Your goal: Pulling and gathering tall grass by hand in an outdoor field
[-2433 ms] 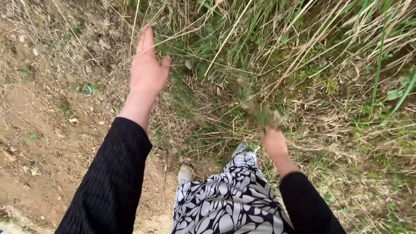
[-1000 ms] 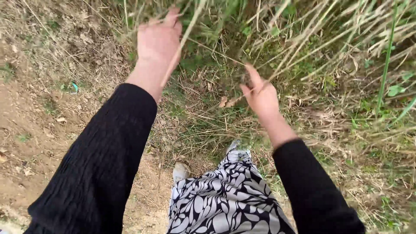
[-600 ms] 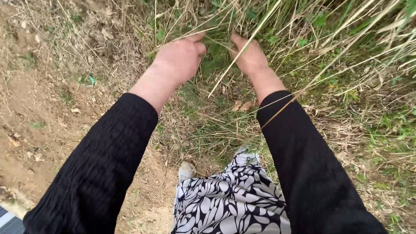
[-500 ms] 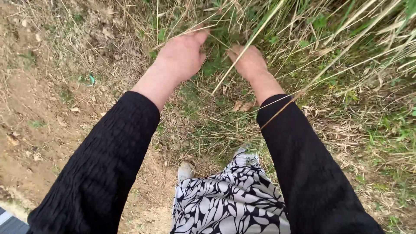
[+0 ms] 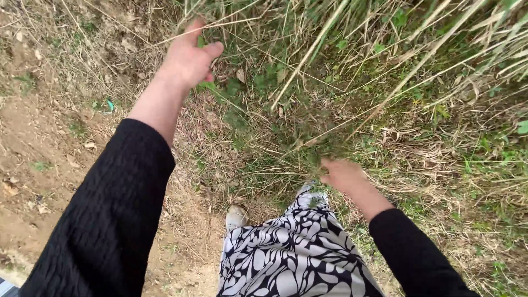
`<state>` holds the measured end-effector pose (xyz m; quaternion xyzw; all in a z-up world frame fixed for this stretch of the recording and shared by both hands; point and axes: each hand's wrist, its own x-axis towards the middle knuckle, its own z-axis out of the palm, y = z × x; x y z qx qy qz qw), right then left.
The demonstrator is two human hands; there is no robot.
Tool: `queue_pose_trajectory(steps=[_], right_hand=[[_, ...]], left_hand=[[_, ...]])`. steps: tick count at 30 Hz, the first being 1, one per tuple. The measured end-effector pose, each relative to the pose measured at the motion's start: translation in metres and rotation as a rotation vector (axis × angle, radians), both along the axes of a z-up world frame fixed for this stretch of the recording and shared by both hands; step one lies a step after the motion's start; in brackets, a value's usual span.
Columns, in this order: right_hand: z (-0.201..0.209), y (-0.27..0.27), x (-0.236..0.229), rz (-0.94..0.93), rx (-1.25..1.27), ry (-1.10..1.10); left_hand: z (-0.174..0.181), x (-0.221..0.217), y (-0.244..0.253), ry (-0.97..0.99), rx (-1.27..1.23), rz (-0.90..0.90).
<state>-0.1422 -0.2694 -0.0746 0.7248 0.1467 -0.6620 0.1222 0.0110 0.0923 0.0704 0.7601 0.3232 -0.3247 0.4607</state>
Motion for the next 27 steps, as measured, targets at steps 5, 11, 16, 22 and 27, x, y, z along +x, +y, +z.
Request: queue_pose_trajectory(steps=[5, 11, 16, 22, 27], right_hand=[[0.009, 0.059, 0.09, -0.13, 0.435, -0.713], [-0.013, 0.118, 0.157, -0.323, 0.471, -0.487], [-0.026, 0.113, 0.145, -0.64, 0.42, -0.462], [-0.056, 0.108, 0.112, -0.622, 0.597, -0.834], [-0.059, 0.104, 0.083, -0.437, 0.482, -0.873]], left_hand=[[-0.011, -0.004, -0.009, 0.003, -0.079, 0.027], [-0.038, -0.013, -0.001, -0.064, -0.119, -0.027], [-0.031, -0.026, 0.003, 0.068, -0.023, -0.06], [-0.079, -0.065, 0.037, -0.157, 0.279, -0.518], [-0.066, -0.073, 0.047, -0.189, 0.251, -0.496]])
